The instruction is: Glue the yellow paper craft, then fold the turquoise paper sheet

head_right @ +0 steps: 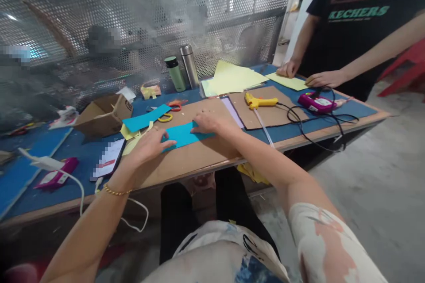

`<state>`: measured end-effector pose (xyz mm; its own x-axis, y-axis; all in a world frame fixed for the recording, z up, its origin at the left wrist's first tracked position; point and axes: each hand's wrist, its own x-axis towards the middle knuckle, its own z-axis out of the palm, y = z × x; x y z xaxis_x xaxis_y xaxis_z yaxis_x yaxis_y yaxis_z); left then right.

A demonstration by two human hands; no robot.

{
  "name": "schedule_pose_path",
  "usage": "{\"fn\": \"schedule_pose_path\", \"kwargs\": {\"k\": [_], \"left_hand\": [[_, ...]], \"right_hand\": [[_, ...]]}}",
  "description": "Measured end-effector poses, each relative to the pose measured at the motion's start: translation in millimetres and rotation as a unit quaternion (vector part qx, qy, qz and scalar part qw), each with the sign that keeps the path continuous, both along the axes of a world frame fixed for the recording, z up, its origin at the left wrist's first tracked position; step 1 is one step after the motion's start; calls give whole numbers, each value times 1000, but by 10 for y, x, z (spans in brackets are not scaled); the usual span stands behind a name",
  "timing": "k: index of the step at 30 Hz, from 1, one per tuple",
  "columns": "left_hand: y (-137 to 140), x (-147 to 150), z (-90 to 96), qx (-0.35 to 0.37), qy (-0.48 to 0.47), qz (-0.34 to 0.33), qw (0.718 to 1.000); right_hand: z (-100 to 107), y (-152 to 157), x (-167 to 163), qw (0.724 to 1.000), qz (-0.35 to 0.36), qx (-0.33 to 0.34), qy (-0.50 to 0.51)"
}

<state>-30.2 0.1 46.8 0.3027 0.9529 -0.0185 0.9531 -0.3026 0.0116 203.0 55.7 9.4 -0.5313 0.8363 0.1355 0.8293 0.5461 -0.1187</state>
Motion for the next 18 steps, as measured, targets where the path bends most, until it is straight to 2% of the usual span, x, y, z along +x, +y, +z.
{"fn": "schedule_pose_path", "kwargs": {"k": [2,6,14,18], "left_hand": [[-62,37,-104,21,-5,1,1000],[-153,45,-256,13,-41,31,999],[-170,55,-214,9,-37,42,998],[-157,22,-266,15,-60,36,997]], "right_hand": [[-44,-35,-38,1000,-19,-2,-4],[-76,-98,-71,999,-49,-7,4],[111,118,-153,999,-25,-38,1],[143,100,-143,999,-23,-24,10]]}}
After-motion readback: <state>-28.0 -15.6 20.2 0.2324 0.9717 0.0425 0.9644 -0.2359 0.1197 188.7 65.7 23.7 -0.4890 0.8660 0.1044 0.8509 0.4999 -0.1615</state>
